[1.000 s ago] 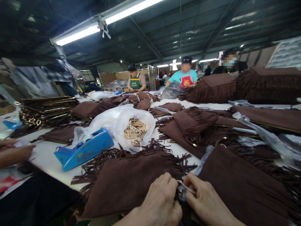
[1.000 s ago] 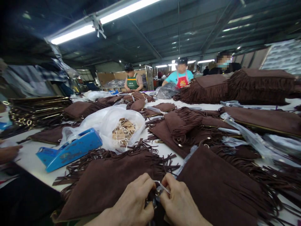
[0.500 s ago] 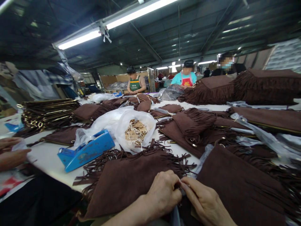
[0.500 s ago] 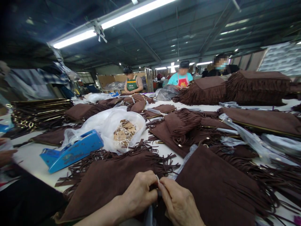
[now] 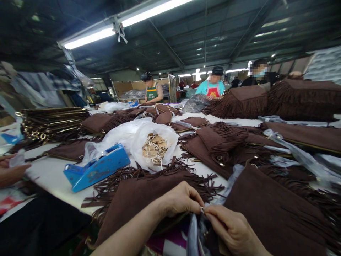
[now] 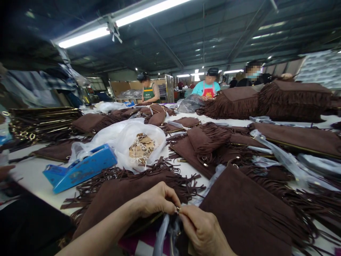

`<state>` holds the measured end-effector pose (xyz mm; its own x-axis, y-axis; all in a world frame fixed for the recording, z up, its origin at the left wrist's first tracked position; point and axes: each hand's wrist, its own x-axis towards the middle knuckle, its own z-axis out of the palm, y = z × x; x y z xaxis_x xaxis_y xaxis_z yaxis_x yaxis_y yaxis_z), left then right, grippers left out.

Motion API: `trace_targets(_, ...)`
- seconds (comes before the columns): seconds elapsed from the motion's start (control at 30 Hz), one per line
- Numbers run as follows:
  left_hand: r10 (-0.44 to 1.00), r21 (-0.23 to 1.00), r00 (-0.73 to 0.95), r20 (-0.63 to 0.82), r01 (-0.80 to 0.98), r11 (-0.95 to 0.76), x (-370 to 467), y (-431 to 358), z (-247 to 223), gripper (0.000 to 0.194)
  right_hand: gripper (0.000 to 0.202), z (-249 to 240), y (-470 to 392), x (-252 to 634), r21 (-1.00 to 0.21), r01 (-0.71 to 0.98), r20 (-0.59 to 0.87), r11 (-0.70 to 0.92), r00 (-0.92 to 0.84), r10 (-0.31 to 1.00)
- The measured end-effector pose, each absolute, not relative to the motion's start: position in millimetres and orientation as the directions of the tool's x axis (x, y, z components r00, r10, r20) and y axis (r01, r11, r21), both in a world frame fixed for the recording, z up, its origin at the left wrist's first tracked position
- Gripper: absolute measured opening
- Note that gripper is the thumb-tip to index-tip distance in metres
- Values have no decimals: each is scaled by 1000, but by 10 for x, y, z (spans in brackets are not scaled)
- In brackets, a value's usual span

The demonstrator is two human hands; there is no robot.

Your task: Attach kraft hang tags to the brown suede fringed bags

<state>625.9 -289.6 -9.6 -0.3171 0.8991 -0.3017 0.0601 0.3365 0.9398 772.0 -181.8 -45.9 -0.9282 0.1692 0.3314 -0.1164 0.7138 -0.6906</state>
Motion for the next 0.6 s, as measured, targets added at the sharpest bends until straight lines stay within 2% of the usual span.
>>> trace_targets(0.13, 898, 943, -300, -321, -15, 332, 6240, -2883, -109, 22, 18, -506, -1816, 7726, -594, -147, 407, 791, -903, 139)
trace_targets(0.27, 903, 946, -288, -320, -37, 323, 6232, -2884, -145, 23, 20, -537, -1855, 7691, -503, -49, 422, 863, -885, 196)
trace_targets(0.43, 901, 944, -298, -316, 0, 331, 6233, -2882, -164, 23, 25, -495, -1911, 7656, -579, 120, 303, 807, -887, 349)
trace_targets(0.5, 904, 946, -295, -310, -3, 324, 6228, -2875, -174, 22, 24, -491, -1915, 7674, -598, 96, 311, 796, -887, 341)
trace_targets(0.6, 904, 950, -297, -307, -31, 312, 6217, -2863, -187, 22, 16, -534, -1901, 7722, -530, -58, 442, 846, -870, 217)
